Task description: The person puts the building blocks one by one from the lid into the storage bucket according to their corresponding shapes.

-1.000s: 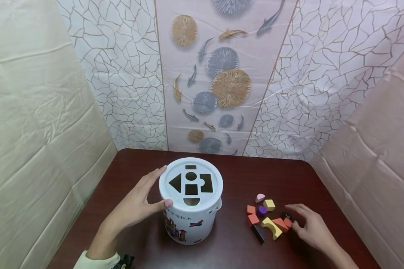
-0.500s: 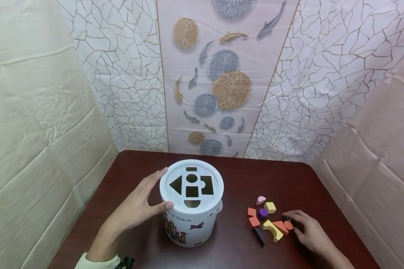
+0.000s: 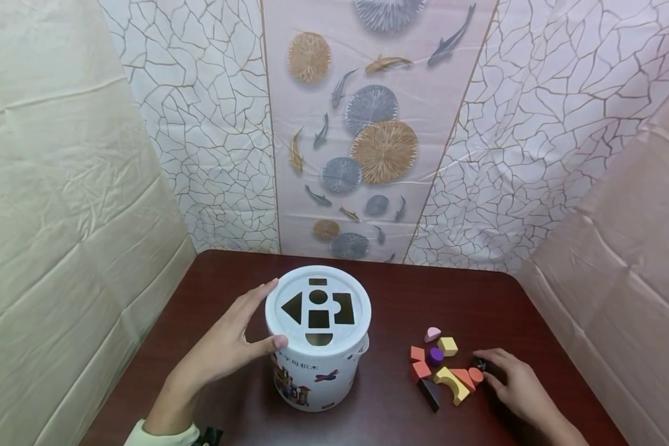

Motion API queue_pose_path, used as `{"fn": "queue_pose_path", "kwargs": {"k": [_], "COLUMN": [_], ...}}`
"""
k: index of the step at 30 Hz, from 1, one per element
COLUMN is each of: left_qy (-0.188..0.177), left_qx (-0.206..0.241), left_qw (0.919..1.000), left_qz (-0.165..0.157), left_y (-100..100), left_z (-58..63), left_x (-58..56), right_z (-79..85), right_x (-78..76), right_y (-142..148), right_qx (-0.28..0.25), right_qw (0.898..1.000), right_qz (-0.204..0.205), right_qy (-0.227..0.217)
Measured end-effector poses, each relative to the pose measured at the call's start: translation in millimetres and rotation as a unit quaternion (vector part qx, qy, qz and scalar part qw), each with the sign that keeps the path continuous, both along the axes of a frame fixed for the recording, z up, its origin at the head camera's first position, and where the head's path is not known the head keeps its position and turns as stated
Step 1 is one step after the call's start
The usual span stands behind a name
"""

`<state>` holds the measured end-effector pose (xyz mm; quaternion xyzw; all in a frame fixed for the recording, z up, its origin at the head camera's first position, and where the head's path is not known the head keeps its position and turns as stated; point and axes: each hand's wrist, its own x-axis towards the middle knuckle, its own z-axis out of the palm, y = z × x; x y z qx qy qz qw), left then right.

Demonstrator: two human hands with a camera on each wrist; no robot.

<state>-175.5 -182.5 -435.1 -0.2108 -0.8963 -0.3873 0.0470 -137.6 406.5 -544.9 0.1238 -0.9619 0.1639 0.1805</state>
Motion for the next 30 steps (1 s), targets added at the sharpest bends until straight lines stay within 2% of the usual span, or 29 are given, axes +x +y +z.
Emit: {"fn": "queue_pose_path", "kwargs": {"k": [7, 11, 17, 30], "left_qy": [0.0, 0.003, 0.014, 0.013], "left_qx": [0.001, 0.004, 0.005, 0.01], "left_qw": [1.0, 1.0, 0.9999, 0.9998], "left_qz": [-0.002, -0.006, -0.009, -0.011], "left_y": [0.2, 0.2, -0.1, -0.1], "left_z": [0.3, -0.5, -1.9, -3.1], "left_x": [-1.1, -1.1, -0.4, -0.8], "right_z": [17.8, 31.7, 50.5, 85.1], "right_x": [-2.0, -3.5, -2.7, 2.5], "right_y": [-2.5, -7.2, -16.8, -42.8], "right_qx": [-0.013, -0.01, -0.02, -0.063], "right_qw": [0.998, 0.997, 0.993, 0.988], "right_qz": [0.025, 0.036, 0.067, 0.085], "right_qy": [0.058, 0.063, 0.095, 0.109]}}
